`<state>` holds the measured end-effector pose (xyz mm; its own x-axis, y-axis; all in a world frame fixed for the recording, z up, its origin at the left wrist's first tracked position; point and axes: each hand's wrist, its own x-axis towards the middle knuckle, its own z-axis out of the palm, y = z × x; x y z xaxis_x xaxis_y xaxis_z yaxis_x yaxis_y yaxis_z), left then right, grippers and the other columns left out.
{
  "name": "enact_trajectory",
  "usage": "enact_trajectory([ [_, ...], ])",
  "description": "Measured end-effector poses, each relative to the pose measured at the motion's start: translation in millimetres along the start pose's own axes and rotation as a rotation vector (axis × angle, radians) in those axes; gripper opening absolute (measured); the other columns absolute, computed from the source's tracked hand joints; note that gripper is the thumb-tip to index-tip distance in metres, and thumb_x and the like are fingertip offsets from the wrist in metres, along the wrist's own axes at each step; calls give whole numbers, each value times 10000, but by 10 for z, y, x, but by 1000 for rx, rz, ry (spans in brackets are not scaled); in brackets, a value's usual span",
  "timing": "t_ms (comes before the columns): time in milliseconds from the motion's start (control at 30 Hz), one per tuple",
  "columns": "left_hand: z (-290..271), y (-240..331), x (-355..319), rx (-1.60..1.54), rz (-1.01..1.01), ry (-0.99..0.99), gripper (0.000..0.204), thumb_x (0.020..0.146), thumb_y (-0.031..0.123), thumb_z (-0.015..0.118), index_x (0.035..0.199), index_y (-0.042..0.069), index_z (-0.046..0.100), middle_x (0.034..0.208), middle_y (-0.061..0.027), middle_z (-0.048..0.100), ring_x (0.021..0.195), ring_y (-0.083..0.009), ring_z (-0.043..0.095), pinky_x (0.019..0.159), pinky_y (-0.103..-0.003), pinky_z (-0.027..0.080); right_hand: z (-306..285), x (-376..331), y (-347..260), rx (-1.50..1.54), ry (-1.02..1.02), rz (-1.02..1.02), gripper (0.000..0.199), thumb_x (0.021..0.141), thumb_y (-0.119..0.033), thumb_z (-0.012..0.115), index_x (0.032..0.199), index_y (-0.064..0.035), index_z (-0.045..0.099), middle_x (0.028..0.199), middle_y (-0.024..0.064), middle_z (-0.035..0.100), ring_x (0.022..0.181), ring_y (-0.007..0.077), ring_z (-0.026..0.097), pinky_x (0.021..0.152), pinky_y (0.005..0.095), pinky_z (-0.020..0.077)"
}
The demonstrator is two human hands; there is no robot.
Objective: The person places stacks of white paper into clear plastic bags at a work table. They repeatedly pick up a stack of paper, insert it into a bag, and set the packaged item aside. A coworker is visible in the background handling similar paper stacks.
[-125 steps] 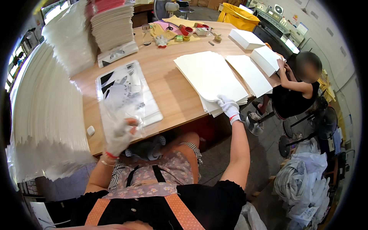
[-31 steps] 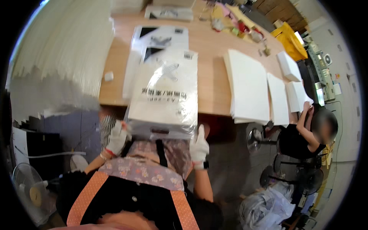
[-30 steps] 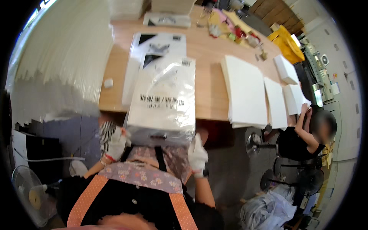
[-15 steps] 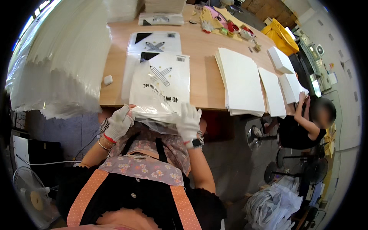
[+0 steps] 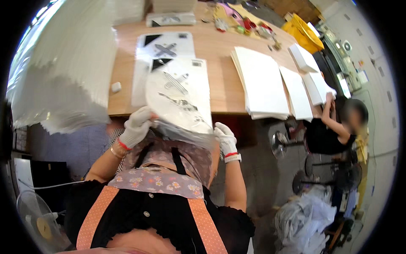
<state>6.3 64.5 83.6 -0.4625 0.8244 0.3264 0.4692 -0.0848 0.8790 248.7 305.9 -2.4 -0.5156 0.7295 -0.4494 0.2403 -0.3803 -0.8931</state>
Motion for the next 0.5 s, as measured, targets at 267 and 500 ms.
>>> enact_trajectory([
  [267,-646,1497,485,451,531,-66,104,719,148,654,815,140,615,846,-44,634,691,-277,624,562,-339,493,1489,319,33,481,-422,-417,337,938,-101,512,1247,29,483,1211,162,566,1057,240,592,839,342,543],
  [500,-2354,2308,-81,162,637,568,290,901,263,521,1001,-9,532,1020,-141,594,919,-212,596,823,-353,479,2682,-550,-2798,409,-823,-778,388,958,-150,472,1258,95,458,1236,158,537,1157,200,524,995,297,419],
])
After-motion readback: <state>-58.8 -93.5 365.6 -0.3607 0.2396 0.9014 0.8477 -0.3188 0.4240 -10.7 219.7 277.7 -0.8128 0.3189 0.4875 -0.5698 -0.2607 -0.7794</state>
